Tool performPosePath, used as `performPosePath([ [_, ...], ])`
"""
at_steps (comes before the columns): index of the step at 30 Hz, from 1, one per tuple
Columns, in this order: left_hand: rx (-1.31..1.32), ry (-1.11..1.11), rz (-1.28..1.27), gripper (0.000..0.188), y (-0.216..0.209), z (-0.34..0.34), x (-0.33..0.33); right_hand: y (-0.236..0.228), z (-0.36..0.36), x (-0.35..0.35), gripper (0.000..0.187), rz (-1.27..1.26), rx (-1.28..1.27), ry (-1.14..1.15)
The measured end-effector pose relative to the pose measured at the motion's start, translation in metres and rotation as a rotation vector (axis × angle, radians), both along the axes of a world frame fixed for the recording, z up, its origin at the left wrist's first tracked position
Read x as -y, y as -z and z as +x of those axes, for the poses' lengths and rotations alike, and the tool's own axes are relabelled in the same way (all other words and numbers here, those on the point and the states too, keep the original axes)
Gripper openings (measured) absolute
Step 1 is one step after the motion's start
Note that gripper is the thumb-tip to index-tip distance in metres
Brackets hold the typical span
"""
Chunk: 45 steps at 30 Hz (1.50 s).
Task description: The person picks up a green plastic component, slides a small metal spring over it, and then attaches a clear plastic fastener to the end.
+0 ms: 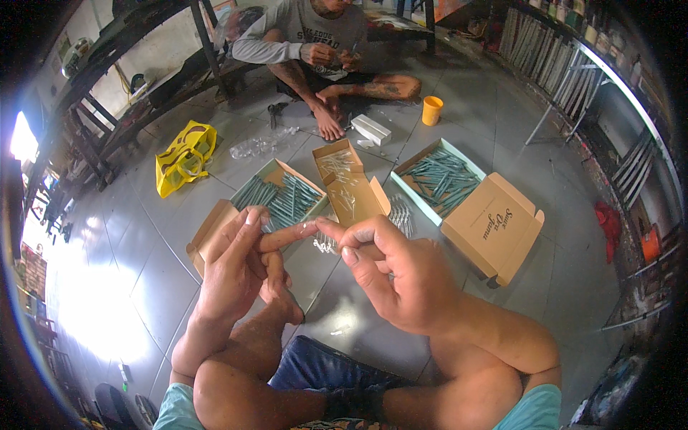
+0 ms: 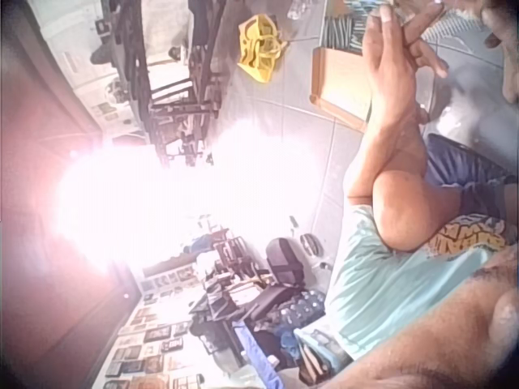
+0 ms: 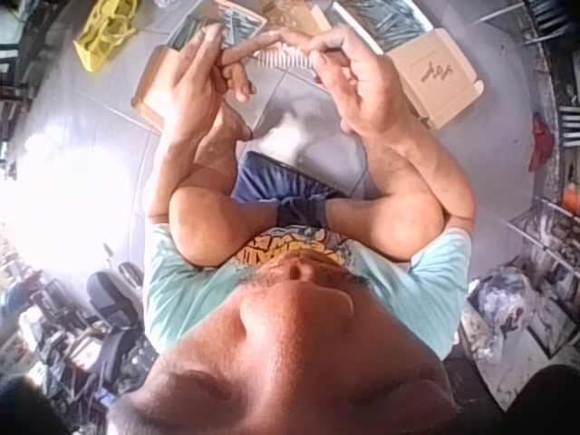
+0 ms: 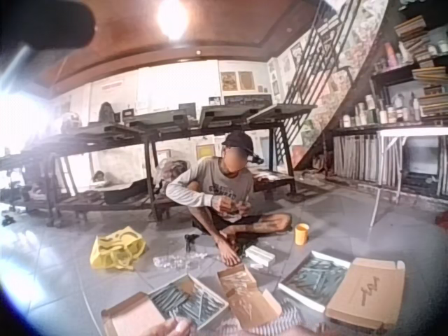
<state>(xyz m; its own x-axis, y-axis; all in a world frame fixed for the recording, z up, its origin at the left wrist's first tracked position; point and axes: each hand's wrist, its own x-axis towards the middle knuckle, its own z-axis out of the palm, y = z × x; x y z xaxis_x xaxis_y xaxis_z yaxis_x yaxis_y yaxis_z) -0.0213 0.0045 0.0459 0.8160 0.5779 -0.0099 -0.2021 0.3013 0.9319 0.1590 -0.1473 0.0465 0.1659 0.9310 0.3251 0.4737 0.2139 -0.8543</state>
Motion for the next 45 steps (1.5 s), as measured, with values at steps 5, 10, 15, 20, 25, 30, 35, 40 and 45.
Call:
performPosePath([
  [5, 0.023, -0.024, 0.009, 0.026, 0.005, -0.002, 0.001, 0.007, -0.003, -0.002, 0.009, 0.077, 0.344, 0.087],
  [10, -0.016, 0.009, -0.013, 0.025, 0.007, -0.003, 0.001, 0.019, -0.004, -0.008, 0.009, 0.112, 0.269, 0.1],
  [15, -0.045, 0.002, 0.006, 0.026, 0.012, 0.001, -0.002, 0.022, 0.001, -0.007, 0.008, 0.062, 0.124, 0.091],
  [20, -0.05, 0.045, 0.062, 0.027, 0.014, 0.001, -0.006, 0.011, 0.011, -0.001, 0.01, 0.037, -0.23, 0.143],
  [25, -0.025, -0.043, 0.108, 0.029, 0.012, -0.002, -0.01, 0.002, 0.018, 0.009, 0.013, 0.059, -0.293, 0.16],
  [30, -0.006, -0.08, 0.134, 0.031, 0.007, -0.005, -0.011, 0.001, 0.021, 0.012, 0.014, 0.04, -0.31, 0.163],
  [35, -0.017, -0.073, 0.162, 0.032, 0.002, -0.006, -0.01, -0.001, 0.021, 0.013, 0.015, 0.034, -0.307, 0.177],
  [40, -0.012, -0.08, 0.156, 0.032, 0.003, -0.007, -0.011, -0.002, 0.022, 0.015, 0.014, 0.016, -0.321, 0.178],
  [45, -0.004, -0.073, 0.132, 0.031, 0.005, -0.007, -0.012, -0.003, 0.023, 0.015, 0.013, 0.019, -0.311, 0.189],
])
